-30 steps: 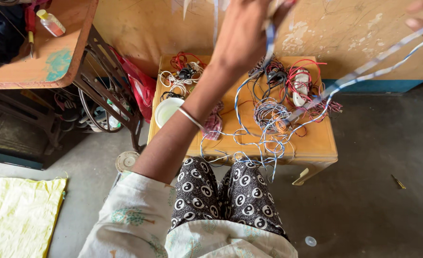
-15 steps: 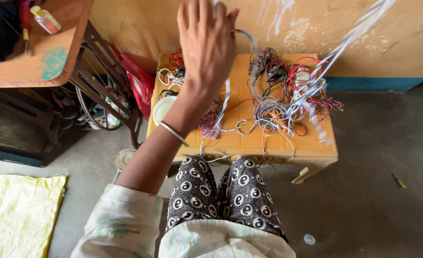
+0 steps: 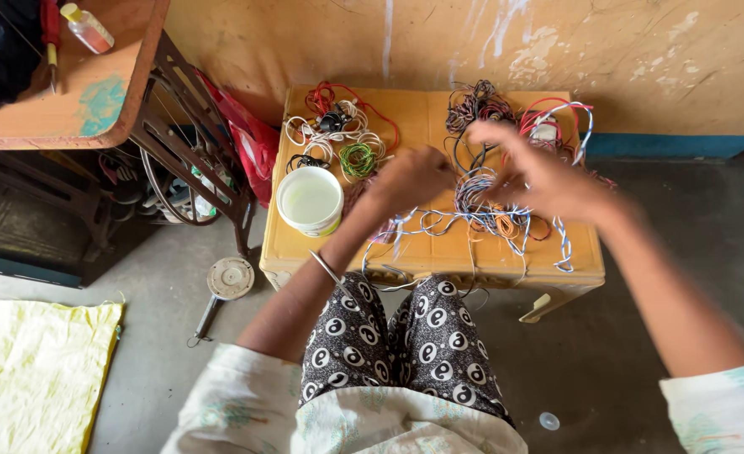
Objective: The person sits on the floor and cleans tangled electrical wires using a cloth. They wipe the wires repeatedly, handling them one at a time, and occasionally dip the cloth into a container of liquid on the table.
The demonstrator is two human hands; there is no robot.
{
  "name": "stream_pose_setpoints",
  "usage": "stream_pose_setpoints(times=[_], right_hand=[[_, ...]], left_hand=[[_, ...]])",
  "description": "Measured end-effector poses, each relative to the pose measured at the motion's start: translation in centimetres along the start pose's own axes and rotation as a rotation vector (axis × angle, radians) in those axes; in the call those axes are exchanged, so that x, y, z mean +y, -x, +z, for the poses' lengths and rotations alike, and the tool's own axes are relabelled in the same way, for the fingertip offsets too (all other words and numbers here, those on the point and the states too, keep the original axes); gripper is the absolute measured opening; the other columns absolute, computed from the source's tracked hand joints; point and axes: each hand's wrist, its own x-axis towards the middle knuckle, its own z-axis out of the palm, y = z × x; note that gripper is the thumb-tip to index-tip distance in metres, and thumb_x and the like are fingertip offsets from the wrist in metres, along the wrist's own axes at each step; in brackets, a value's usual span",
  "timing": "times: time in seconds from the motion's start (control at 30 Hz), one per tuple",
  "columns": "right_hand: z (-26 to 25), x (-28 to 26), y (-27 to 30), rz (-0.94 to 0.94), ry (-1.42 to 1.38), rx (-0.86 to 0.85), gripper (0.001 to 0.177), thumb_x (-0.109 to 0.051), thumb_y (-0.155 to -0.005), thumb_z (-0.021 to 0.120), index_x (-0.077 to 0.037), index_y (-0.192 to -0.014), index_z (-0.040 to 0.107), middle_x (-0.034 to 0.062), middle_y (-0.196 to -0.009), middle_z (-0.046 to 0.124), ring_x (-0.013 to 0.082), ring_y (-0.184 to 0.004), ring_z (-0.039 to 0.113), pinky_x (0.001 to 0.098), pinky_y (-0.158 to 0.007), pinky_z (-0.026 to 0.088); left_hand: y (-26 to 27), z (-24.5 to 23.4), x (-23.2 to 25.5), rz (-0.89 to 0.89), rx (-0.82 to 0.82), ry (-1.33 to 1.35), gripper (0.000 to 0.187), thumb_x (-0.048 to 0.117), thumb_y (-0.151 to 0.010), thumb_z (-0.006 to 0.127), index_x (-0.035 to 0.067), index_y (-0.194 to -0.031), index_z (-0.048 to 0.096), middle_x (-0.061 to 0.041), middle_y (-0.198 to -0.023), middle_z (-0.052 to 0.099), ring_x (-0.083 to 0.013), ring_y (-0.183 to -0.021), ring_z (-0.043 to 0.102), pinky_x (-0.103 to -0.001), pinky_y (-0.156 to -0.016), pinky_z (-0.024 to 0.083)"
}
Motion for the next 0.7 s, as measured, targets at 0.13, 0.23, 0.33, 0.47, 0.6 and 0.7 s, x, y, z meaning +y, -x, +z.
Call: stream_pose_setpoints(times=[0.13, 0.23, 0.33, 0.47, 0.6, 0.7], right_hand=[[1.8, 0.4, -1.1, 0.104, 0.404, 0.024, 0.025, -0.004, -0.091, 0.072, -0.006, -0.116, 0.070, 0.0075, -0.095, 0.078, 0.0130, -0.084, 0.074, 0.0313, -0.076, 0.056], [0.0, 3.4, -1.6, 0.030, 0.231, 0.279, 0.025, 0.004, -0.096, 0.057, -0.006, -0.113, 0.073, 0.0073, -0.092, 0.077, 0.0145, -0.084, 0.074, 0.0317, -0.075, 0.057], [-1.3, 7.4, -2.1, 0.114, 0.294, 0.414, 0.021, 0.000, -0.101, 0.057, -0.007, -0.110, 0.074, 0.0088, -0.099, 0.078, 0.0177, -0.086, 0.074, 0.0347, -0.075, 0.056], [-0.2, 14.1, -1.3, 0.357, 0.631, 0.218, 0.016, -0.009, -0.099, 0.065, -0.014, -0.106, 0.079, 0.0116, -0.097, 0.077, 0.0278, -0.089, 0.073, 0.0421, -0.077, 0.057], [1.6, 21.7, -1.9, 0.756, 0.723, -0.148, 0.027, -0.007, -0.096, 0.065, -0.025, -0.106, 0.082, 0.0081, -0.101, 0.078, 0.0260, -0.092, 0.075, 0.0442, -0.083, 0.058], [4.0, 24.5, -4.6, 0.473, 0.550, -0.089, 0.047, 0.013, -0.082, 0.055, -0.018, -0.111, 0.076, 0.0103, -0.102, 0.077, 0.0258, -0.093, 0.074, 0.0408, -0.083, 0.058]], left_hand=[[1.7, -4.2, 2.4, -0.355, -0.135, 1.050, 0.029, 0.029, -0.102, 0.059, 0.004, -0.098, 0.073, -0.012, -0.070, 0.070, -0.0216, -0.060, 0.065, -0.038, -0.055, 0.052], [5.6, -5.4, 1.6, -0.356, -0.033, 0.972, 0.030, 0.028, -0.103, 0.058, 0.001, -0.096, 0.069, -0.009, -0.067, 0.067, -0.0163, -0.056, 0.065, -0.035, -0.055, 0.051], [11.3, -4.2, 1.2, -0.458, -0.024, 1.081, 0.026, 0.023, -0.102, 0.055, 0.004, -0.094, 0.070, -0.007, -0.066, 0.068, -0.0145, -0.052, 0.068, -0.034, -0.052, 0.055], [17.8, -1.9, 2.6, -0.603, 0.008, 0.747, 0.017, 0.019, -0.094, 0.069, 0.004, -0.094, 0.078, -0.014, -0.068, 0.073, -0.0248, -0.055, 0.067, -0.039, -0.052, 0.051], [22.2, -0.2, 1.8, -0.794, -0.231, 0.896, 0.018, 0.021, -0.093, 0.069, 0.005, -0.096, 0.077, -0.016, -0.074, 0.074, -0.0295, -0.061, 0.073, -0.040, -0.060, 0.057], [23.0, 2.0, 0.2, -0.732, -0.058, 0.810, 0.016, 0.016, -0.089, 0.071, 0.004, -0.096, 0.078, -0.017, -0.083, 0.076, -0.0325, -0.073, 0.074, -0.044, -0.068, 0.057]])
